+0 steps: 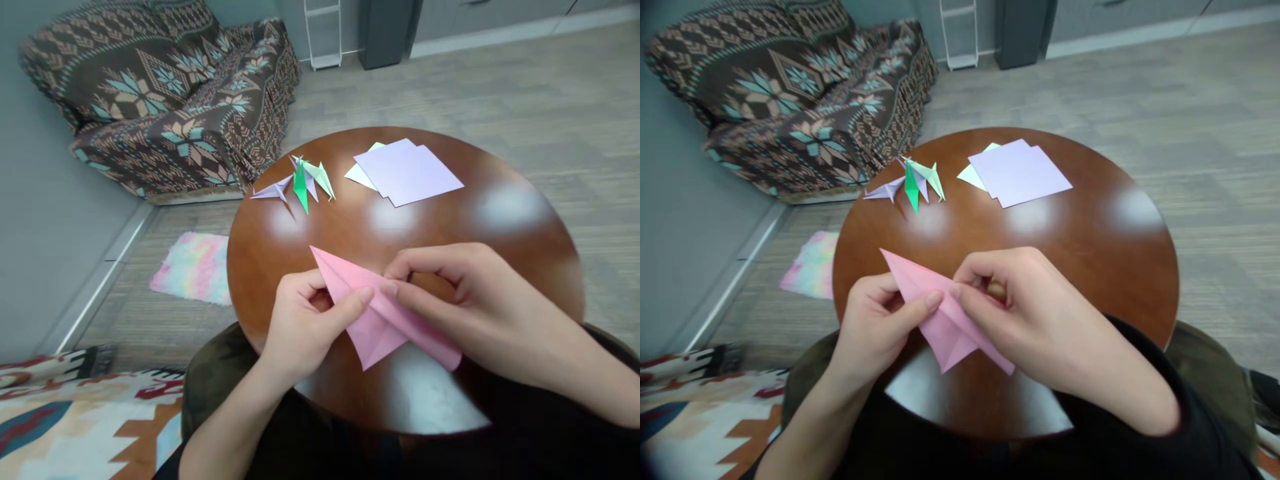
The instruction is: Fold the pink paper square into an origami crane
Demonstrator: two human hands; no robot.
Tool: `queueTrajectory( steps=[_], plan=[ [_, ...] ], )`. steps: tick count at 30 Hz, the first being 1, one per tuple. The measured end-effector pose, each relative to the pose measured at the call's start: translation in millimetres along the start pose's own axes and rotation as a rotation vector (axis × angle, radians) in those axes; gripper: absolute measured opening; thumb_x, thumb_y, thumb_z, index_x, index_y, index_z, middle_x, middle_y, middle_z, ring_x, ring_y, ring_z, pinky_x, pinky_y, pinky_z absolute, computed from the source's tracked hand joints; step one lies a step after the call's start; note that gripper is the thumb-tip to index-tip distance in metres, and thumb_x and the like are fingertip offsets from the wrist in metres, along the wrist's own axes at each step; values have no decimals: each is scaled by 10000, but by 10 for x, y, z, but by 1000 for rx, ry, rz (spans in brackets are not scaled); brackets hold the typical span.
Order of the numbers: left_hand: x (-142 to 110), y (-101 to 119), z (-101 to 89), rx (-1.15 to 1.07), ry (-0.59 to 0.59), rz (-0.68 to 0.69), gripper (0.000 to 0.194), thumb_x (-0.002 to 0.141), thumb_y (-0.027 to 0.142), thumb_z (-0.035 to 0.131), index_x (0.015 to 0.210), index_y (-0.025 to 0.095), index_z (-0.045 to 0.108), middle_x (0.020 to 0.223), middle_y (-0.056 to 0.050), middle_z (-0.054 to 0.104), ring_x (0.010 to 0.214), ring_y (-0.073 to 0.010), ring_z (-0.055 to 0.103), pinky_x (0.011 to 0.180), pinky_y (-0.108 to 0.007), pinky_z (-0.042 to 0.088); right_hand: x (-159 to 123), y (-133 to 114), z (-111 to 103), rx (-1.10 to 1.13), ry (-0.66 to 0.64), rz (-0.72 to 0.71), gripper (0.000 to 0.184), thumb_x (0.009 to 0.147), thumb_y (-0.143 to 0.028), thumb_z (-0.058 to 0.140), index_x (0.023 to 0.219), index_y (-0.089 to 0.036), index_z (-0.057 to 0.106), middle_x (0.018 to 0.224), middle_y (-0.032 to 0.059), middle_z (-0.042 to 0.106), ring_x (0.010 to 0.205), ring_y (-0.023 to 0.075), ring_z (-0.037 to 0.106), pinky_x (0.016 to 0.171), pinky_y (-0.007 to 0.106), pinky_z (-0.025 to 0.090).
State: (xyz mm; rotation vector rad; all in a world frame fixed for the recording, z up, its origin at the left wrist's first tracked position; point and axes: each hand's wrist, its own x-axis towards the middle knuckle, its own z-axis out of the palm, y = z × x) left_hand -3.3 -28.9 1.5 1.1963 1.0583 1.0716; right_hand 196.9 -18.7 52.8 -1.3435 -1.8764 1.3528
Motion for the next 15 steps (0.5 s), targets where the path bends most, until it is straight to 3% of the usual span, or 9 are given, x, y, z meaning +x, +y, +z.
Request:
queueTrajectory(
  steps=[15],
  plan=[
    [12, 31, 0, 13, 5, 1, 132, 803, 290, 849, 847, 166, 837, 806, -57, 817, 680, -199, 733, 624, -273, 594, -8, 6, -4, 50, -35, 36, 180, 929, -257, 641, 776, -190, 706, 654, 3, 654, 558, 129, 546, 473, 235, 377]
  ],
)
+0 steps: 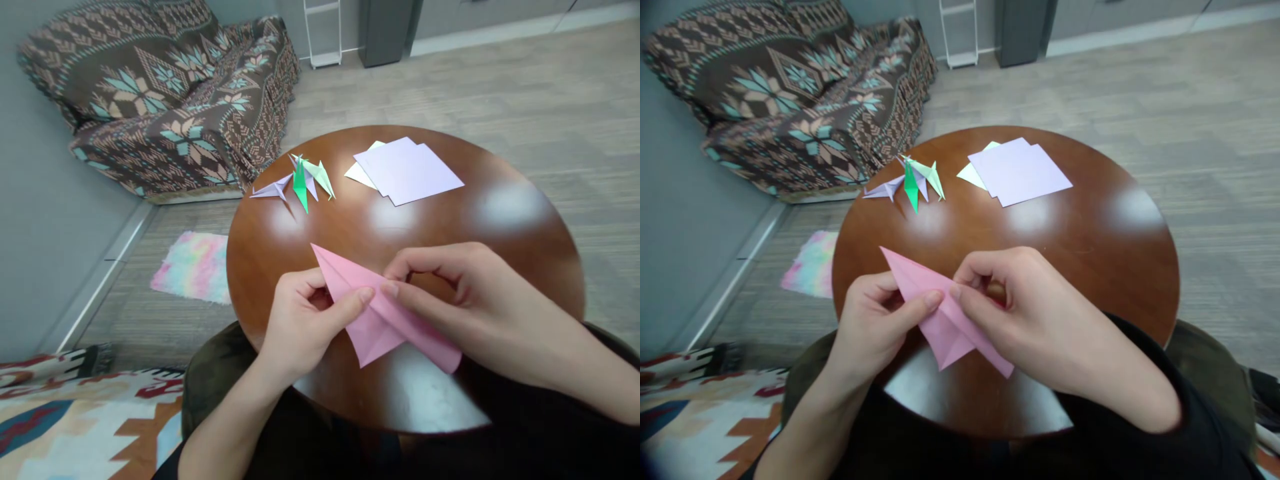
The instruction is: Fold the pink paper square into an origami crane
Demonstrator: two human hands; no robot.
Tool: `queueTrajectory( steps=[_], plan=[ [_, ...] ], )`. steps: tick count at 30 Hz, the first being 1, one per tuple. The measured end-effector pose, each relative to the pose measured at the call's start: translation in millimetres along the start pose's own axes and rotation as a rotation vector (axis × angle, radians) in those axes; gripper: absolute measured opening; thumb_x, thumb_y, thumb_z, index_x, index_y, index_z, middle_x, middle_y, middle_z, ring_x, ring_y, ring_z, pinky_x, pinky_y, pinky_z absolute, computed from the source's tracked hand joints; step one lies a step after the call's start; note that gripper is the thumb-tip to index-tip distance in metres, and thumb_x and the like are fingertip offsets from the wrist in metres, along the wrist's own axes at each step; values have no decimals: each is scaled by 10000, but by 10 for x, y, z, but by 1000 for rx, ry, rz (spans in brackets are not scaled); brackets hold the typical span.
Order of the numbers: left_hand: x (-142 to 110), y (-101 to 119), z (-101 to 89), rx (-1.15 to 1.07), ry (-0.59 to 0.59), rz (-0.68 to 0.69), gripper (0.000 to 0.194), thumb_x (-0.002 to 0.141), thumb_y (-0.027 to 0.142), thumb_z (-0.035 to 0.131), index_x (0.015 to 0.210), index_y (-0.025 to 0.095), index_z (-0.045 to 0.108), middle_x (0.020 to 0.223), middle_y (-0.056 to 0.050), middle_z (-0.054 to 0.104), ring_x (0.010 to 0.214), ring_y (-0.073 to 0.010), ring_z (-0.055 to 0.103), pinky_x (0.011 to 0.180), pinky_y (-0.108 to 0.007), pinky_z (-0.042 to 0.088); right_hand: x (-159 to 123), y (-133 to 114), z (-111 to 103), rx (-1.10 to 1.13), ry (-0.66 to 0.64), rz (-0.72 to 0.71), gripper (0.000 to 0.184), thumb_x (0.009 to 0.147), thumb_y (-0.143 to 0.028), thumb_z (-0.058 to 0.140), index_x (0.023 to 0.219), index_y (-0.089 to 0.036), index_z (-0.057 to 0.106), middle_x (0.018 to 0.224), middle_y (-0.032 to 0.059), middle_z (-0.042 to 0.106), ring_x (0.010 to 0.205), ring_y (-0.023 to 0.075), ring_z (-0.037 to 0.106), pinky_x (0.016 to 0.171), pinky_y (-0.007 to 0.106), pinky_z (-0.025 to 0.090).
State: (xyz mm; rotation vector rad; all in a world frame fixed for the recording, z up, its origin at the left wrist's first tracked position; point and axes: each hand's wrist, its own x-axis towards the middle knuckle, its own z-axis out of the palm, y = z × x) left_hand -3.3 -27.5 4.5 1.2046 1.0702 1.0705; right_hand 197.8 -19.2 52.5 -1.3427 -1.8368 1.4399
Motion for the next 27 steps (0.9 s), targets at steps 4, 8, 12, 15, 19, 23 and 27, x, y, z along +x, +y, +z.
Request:
queueTrajectory(
  steps=[4, 8, 12, 15, 19, 23, 27],
  plan=[
    [-8, 26, 8, 3, -8, 2, 112, 786, 269, 859, 816, 164, 831, 771, -50, 807, 650, -192, 719, 585, -264, 581, 5, 14, -21, -27, -66, 40, 214, 890, -254, 676, 687, -186, 667, 575, -29, 553, 508, 102, 453, 423, 221, 293],
    [-14, 15, -2, -31, -32, -18, 105, 794, 264, 852, 814, 164, 831, 778, -50, 806, 653, -178, 709, 600, -253, 575, 25, 33, -20, 12, -84, 33, 263, 890, -255, 667, 643, -183, 613, 544, -45, 494, 482, 84, 404, 407, 218, 245],
    [-8, -9, -20, -79, -99, -50, 137, 794, 272, 850, 865, 156, 835, 838, -75, 816, 706, -194, 722, 653, -269, 585, 42, 58, -14, 8, -69, 37, 262, 901, -277, 662, 661, -180, 620, 559, -43, 495, 490, 87, 407, 413, 219, 257],
    [-4, 2, -17, -87, -114, -75, 172, 740, 264, 886, 849, 145, 830, 829, -90, 810, 714, -222, 726, 650, -291, 589, 40, 66, -16, -9, -73, 34, 251, 898, -274, 656, 668, -177, 630, 572, -37, 502, 504, 91, 412, 420, 219, 267],
    [1, 25, -2, -89, -116, -109, 172, 707, 244, 897, 826, 145, 822, 801, -86, 797, 698, -218, 710, 629, -285, 576, 38, 70, -10, -12, -79, 37, 229, 894, -258, 639, 679, -179, 632, 594, -30, 515, 524, 98, 423, 435, 220, 292],
    [7, 28, 7, -113, -129, -105, 126, 691, 186, 887, 785, 147, 814, 754, -64, 778, 672, -182, 674, 617, -246, 542, 48, 74, 8, -11, -94, 45, 222, 885, -249, 623, 672, -186, 604, 599, -35, 499, 534, 100, 416, 441, 221, 298],
    [17, 21, 11, -110, -125, -130, 123, 671, 182, 883, 740, 138, 792, 707, -56, 754, 641, -173, 652, 597, -245, 525, 66, 68, 14, -31, -109, 43, 219, 866, -228, 608, 654, -193, 565, 590, -37, 485, 534, 102, 408, 437, 226, 289]
  ],
)
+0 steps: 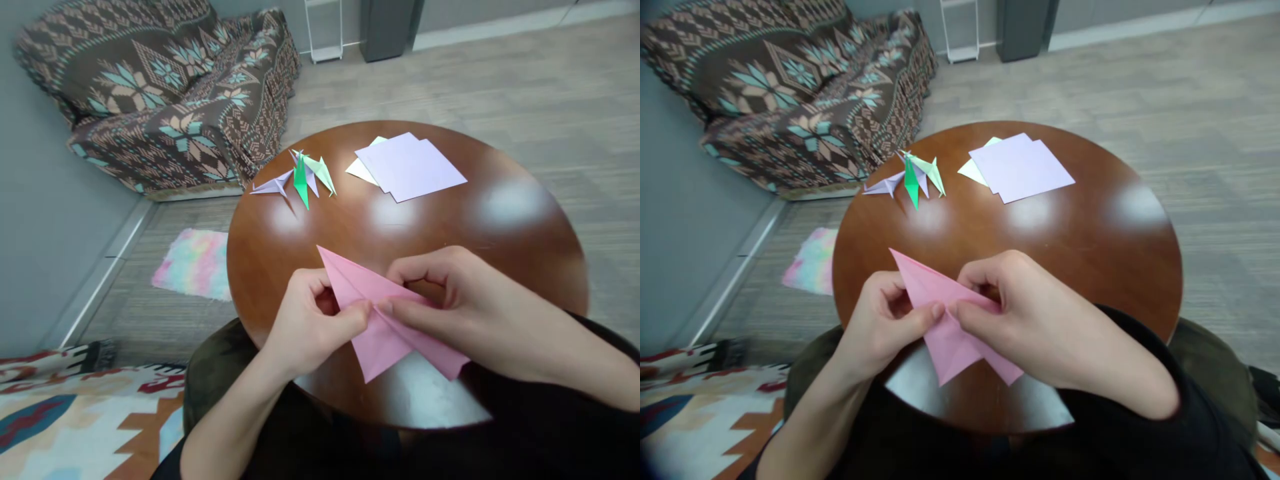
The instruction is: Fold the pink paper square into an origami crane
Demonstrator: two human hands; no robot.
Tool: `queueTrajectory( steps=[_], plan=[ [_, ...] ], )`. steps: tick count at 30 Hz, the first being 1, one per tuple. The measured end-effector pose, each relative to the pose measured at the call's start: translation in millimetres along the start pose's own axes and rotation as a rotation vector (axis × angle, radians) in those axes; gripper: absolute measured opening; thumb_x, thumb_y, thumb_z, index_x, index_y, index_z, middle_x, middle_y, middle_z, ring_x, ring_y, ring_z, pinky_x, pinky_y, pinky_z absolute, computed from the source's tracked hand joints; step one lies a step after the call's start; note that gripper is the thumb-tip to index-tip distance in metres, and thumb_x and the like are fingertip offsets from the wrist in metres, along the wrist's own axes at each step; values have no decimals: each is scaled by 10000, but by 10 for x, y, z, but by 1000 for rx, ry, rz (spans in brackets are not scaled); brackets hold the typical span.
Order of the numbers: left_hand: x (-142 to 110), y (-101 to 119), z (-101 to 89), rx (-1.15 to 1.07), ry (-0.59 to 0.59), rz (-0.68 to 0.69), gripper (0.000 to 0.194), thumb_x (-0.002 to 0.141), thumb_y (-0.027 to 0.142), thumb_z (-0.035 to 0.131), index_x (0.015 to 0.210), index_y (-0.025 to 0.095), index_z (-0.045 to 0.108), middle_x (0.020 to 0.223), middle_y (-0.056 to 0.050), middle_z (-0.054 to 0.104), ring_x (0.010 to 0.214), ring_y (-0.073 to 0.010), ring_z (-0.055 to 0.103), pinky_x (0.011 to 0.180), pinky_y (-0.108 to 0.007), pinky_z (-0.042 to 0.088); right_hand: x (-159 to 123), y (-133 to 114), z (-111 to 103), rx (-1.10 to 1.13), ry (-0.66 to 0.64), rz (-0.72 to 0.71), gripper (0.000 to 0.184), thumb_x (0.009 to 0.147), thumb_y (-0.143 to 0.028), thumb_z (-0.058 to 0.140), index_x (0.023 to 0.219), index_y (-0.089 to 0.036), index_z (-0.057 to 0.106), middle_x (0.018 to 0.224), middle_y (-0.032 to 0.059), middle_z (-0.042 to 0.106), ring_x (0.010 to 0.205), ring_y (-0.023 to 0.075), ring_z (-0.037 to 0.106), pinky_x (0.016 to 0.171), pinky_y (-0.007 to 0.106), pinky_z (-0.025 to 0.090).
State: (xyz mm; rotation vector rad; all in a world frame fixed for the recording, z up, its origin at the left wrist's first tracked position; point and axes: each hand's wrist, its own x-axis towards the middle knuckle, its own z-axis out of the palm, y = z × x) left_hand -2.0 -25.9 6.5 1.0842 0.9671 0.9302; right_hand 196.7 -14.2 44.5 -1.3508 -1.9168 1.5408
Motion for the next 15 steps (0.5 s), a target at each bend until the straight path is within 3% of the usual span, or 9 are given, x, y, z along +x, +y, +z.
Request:
queueTrajectory(
  steps=[7, 15],
  plan=[
    [60, -25, -105, 12, 10, 78, 102, 676, 153, 866, 726, 145, 778, 705, -34, 726, 599, -136, 599, 560, -226, 487, -6, -20, 8, -61, -20, -12, 264, 836, -186, 591, 603, -205, 470, 550, -50, 430, 498, 92, 363, 418, 231, 244],
    [133, -62, -326, 49, 62, 145, 121, 777, 197, 805, 699, 144, 729, 663, -7, 667, 588, -102, 551, 564, -211, 425, -21, 26, 9, -148, -70, 13, 248, 861, -215, 575, 627, -201, 495, 565, -46, 450, 516, 100, 385, 435, 237, 252]
  ],
)
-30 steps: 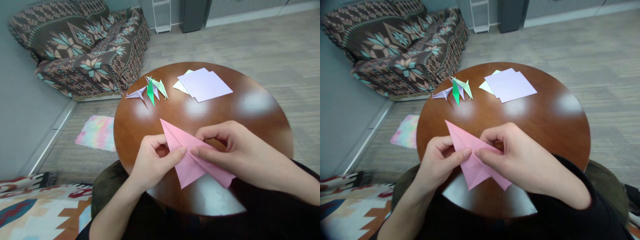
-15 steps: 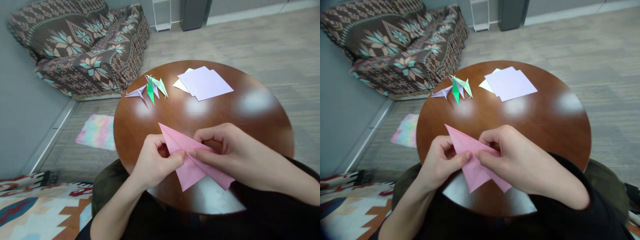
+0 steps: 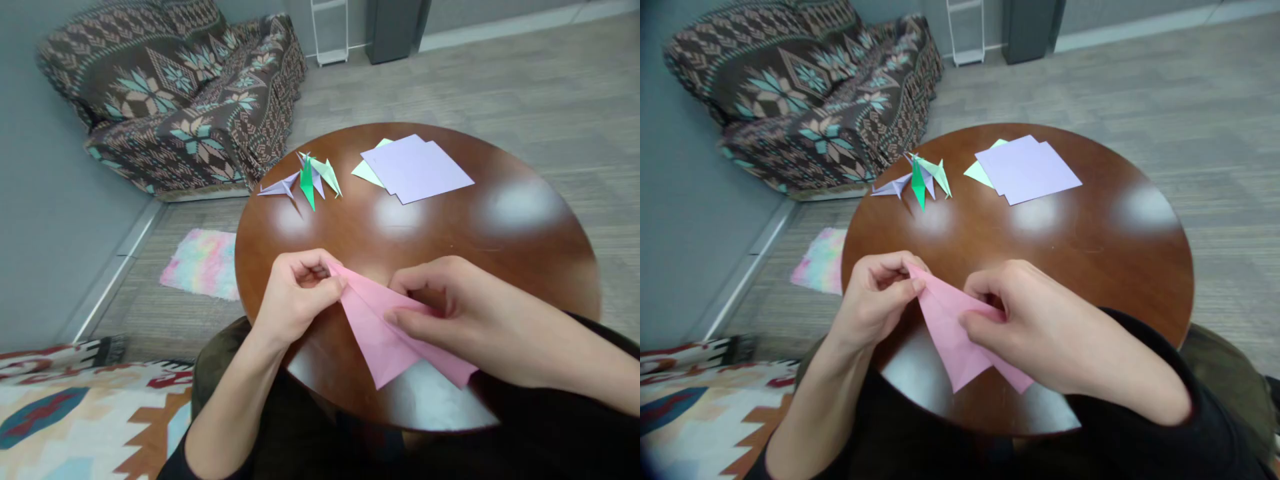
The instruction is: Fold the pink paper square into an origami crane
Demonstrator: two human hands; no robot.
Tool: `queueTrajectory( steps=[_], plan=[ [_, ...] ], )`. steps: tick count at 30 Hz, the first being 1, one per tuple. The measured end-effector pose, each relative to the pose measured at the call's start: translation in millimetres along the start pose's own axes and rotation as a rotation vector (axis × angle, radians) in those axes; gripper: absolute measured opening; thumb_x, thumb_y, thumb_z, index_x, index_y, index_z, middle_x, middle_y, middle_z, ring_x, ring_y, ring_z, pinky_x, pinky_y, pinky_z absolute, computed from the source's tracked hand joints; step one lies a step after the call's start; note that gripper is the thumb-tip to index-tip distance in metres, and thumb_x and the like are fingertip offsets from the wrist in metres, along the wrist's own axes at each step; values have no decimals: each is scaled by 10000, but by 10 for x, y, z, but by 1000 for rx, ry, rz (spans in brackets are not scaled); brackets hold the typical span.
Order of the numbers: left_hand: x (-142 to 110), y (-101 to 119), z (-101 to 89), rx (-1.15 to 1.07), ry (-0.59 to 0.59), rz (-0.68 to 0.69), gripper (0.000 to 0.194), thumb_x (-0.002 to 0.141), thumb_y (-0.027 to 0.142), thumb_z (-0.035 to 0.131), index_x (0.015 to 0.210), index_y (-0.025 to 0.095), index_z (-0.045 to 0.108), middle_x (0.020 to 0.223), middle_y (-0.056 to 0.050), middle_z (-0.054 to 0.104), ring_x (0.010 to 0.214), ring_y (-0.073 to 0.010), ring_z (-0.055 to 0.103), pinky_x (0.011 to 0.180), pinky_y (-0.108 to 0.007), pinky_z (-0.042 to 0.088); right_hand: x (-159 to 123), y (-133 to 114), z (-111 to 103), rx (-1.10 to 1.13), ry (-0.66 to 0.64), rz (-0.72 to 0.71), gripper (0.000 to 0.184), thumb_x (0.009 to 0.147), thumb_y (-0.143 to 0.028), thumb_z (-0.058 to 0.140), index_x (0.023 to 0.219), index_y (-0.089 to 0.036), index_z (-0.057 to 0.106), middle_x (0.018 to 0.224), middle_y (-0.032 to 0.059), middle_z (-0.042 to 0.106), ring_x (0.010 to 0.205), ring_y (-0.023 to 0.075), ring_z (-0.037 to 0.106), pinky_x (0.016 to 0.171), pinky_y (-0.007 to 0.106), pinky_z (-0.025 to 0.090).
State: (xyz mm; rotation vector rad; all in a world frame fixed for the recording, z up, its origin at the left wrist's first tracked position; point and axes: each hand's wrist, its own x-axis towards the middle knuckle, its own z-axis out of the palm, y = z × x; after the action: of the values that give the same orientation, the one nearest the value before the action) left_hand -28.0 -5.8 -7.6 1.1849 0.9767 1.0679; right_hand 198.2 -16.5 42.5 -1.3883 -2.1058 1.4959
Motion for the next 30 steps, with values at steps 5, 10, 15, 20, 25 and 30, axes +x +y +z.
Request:
queueTrajectory(
  steps=[5, 10, 15, 20, 25, 30],
  plan=[
    [44, -15, -82, -60, 9, 1, 77, 775, 161, 796, 719, 162, 744, 664, -6, 692, 592, -108, 595, 580, -212, 449, 27, 35, -10, -38, -28, 15, 248, 880, -248, 571, 642, -198, 522, 578, -41, 465, 529, 105, 395, 447, 250, 260],
    [75, -9, -114, -52, 38, 14, 81, 770, 151, 774, 695, 160, 746, 637, -8, 682, 560, -99, 577, 565, -212, 436, 25, 63, -19, -30, -40, 33, 222, 870, -263, 572, 659, -198, 548, 592, -37, 475, 542, 115, 403, 461, 265, 272],
    [50, 15, -90, -93, 49, 13, 64, 748, 155, 777, 692, 159, 748, 627, -11, 673, 555, -106, 574, 561, -223, 434, 17, 96, -27, 60, -73, 54, 204, 881, -284, 579, 697, -197, 593, 635, -28, 528, 579, 127, 457, 488, 268, 317],
    [26, 14, -81, -80, 56, 24, 63, 756, 151, 768, 696, 158, 750, 636, -11, 679, 559, -104, 581, 562, -218, 440, 21, 123, -42, 91, -83, 50, 204, 887, -285, 594, 702, -200, 599, 643, -33, 531, 591, 129, 467, 502, 266, 340],
    [45, 15, -84, -93, 75, 12, 59, 740, 144, 768, 684, 151, 748, 623, -13, 678, 548, -95, 579, 557, -203, 444, 24, 107, -59, 94, -91, 40, 218, 894, -290, 609, 698, -194, 602, 644, -34, 522, 590, 122, 462, 504, 259, 344],
    [76, 46, -117, -209, 168, 21, 84, 725, 168, 751, 652, 131, 737, 614, -25, 662, 552, -98, 575, 544, -196, 447, 19, 106, -70, 100, -113, 19, 264, 919, -300, 608, 683, -187, 579, 634, -39, 481, 586, 113, 433, 508, 255, 334]
  ],
)
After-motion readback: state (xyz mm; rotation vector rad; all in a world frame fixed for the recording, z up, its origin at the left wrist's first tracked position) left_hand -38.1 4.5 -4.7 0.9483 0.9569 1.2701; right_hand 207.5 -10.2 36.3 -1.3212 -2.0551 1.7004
